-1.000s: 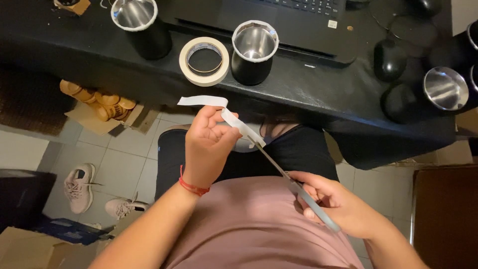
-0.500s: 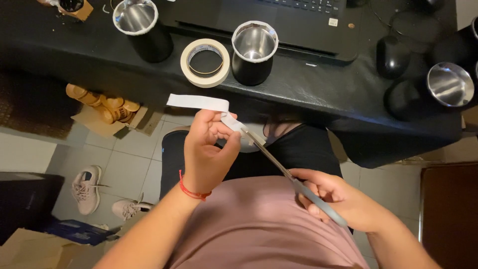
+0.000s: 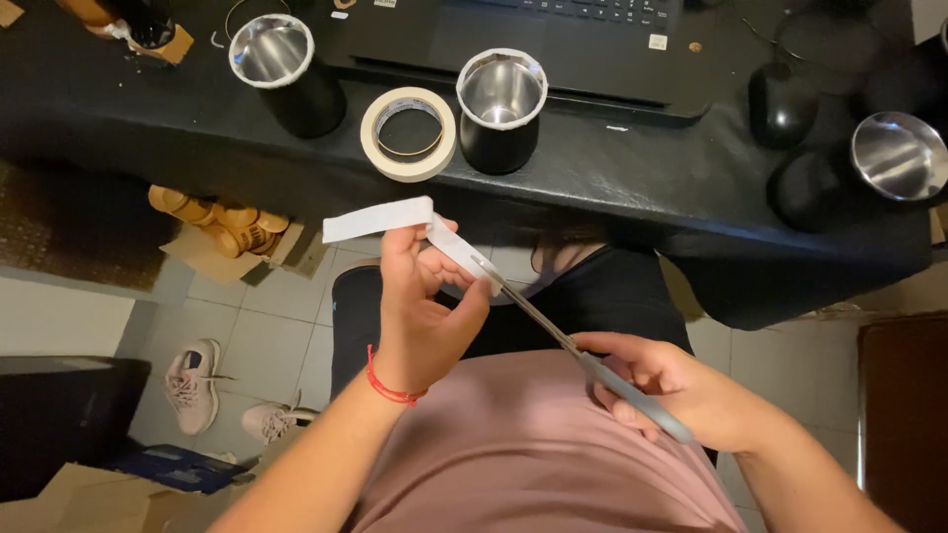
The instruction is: The person cuts a strip of white tape using scissors and then applies it to the rim of a black cup. They smooth the tape around the edge of the cup with their fingers.
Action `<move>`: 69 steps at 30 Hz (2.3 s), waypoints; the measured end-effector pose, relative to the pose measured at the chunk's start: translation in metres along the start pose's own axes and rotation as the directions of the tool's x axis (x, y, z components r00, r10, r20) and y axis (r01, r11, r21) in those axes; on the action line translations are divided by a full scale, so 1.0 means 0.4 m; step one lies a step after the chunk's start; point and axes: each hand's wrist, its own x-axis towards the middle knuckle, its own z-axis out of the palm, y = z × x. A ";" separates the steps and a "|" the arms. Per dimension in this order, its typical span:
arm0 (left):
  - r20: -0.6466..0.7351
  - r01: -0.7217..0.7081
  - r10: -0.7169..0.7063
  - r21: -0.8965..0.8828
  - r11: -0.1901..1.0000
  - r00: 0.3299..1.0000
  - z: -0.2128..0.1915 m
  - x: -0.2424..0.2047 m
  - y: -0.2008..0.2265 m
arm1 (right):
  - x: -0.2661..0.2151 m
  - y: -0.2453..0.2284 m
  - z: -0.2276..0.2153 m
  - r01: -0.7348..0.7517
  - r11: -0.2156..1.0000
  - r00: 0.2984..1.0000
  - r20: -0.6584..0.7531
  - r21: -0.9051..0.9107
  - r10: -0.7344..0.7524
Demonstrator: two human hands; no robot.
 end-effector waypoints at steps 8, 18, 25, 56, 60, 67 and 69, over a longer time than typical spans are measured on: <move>-0.008 0.001 -0.002 -0.002 1.000 1.000 -0.013 -0.005 -0.015 | 0.002 -0.012 0.009 -0.029 0.999 0.998 -0.055 -0.014 0.028; -0.012 0.227 -0.235 -0.221 0.949 0.972 -0.001 -0.017 -0.030 | 0.007 -0.015 0.014 -0.004 0.996 0.999 -0.050 0.089 0.008; -0.028 0.146 -0.154 -0.191 0.971 0.988 -0.002 -0.022 -0.046 | 0.011 0.003 0.011 -0.015 0.994 0.999 -0.050 0.110 0.020; 0.034 0.182 -0.180 -0.235 0.955 0.983 0.008 -0.028 -0.038 | 0.007 0.007 0.021 -0.157 0.976 0.979 -0.110 0.150 0.174; 0.005 0.203 -0.207 -0.213 0.956 0.978 0.018 -0.022 -0.009 | 0.006 0.015 0.026 -0.123 0.971 0.984 -0.104 0.206 0.147; 0.040 0.063 -0.056 -0.227 0.972 0.998 0.010 -0.032 -0.027 | 0.004 0.027 0.022 -0.077 0.980 0.992 -0.086 0.185 0.094; 0.081 0.041 -0.020 -0.262 0.964 0.997 0.005 -0.031 -0.025 | 0.002 0.013 0.025 -0.248 0.951 0.947 -0.160 0.186 0.279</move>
